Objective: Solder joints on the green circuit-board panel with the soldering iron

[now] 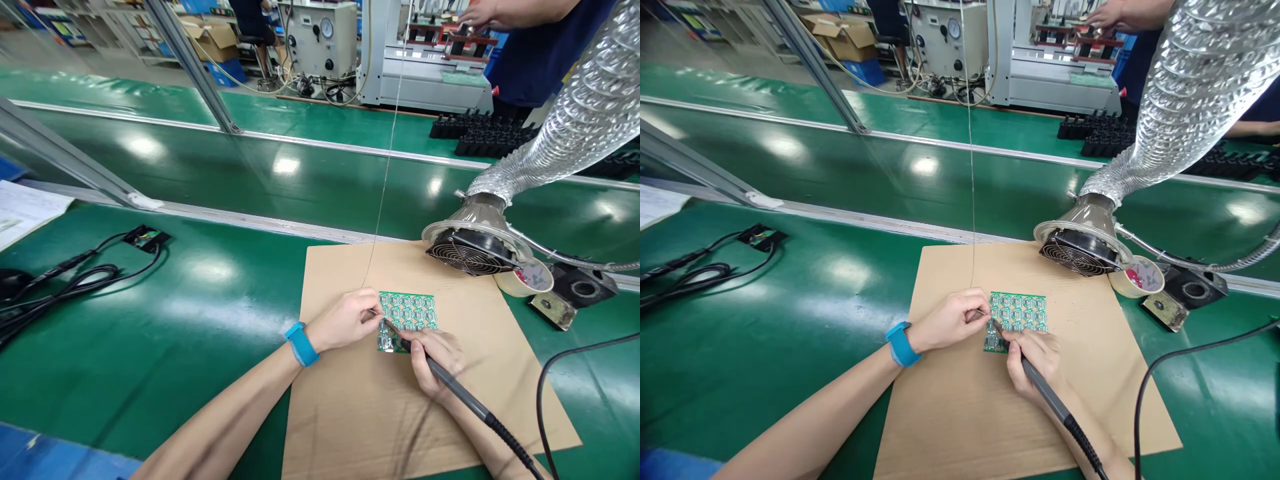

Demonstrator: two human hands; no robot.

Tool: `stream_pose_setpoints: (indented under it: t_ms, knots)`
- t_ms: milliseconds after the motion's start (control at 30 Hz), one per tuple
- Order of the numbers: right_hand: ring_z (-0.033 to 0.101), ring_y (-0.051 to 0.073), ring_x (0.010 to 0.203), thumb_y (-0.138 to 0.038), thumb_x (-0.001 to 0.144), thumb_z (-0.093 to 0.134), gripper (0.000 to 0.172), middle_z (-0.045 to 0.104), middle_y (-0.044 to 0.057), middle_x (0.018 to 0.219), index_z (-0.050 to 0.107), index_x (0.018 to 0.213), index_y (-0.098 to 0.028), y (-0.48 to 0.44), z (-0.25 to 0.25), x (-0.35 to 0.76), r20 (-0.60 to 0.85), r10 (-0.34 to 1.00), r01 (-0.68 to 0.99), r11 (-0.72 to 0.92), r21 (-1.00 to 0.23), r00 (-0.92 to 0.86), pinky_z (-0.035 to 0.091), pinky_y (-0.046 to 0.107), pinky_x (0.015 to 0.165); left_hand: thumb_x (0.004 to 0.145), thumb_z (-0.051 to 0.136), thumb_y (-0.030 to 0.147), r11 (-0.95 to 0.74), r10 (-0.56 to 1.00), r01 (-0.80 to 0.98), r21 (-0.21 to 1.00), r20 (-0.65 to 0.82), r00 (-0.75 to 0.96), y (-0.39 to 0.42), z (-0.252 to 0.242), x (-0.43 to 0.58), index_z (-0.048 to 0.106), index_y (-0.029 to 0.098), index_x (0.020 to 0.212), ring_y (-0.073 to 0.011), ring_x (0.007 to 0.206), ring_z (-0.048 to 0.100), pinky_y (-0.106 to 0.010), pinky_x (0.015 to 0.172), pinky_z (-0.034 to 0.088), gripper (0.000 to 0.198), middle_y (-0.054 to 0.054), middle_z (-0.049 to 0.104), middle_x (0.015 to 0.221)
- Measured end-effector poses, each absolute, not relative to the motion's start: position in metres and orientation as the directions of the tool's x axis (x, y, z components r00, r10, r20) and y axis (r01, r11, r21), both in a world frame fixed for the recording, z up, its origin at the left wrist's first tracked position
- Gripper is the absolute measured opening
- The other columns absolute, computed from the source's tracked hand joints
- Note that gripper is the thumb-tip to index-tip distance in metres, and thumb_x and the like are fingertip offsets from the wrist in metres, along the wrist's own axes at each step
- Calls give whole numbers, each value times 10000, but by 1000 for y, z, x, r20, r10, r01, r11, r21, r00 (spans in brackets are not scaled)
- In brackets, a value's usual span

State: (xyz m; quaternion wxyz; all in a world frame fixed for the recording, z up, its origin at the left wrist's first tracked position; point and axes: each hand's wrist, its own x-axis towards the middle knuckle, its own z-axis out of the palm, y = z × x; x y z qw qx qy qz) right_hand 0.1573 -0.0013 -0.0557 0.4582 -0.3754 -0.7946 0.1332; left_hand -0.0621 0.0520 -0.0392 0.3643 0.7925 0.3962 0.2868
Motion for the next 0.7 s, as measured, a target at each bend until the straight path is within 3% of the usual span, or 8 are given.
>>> stream_pose_setpoints:
  t_ms: [400,700]
  knots:
    - [718,160,714,-96,909,523,233,769,33,873,708,1011,-195,-3,-48,157,632,731,509,659,-554,-259,560,287,671,870,513,184,-254,881,393,884,44,471,52,-36,-67,559,228,776,-118,618,415,-301,610,382,113,-14,586,908]
    - [704,172,692,-106,918,519,242,765,44,866,709,1030,-205,-2,-52,158,645,733,500,651,-571,-217,557,312,640,861,528,148,-259,851,402,878,11,525,57,-36,-71,540,175,800,-89,620,397,-258,601,363,68,9,496,827]
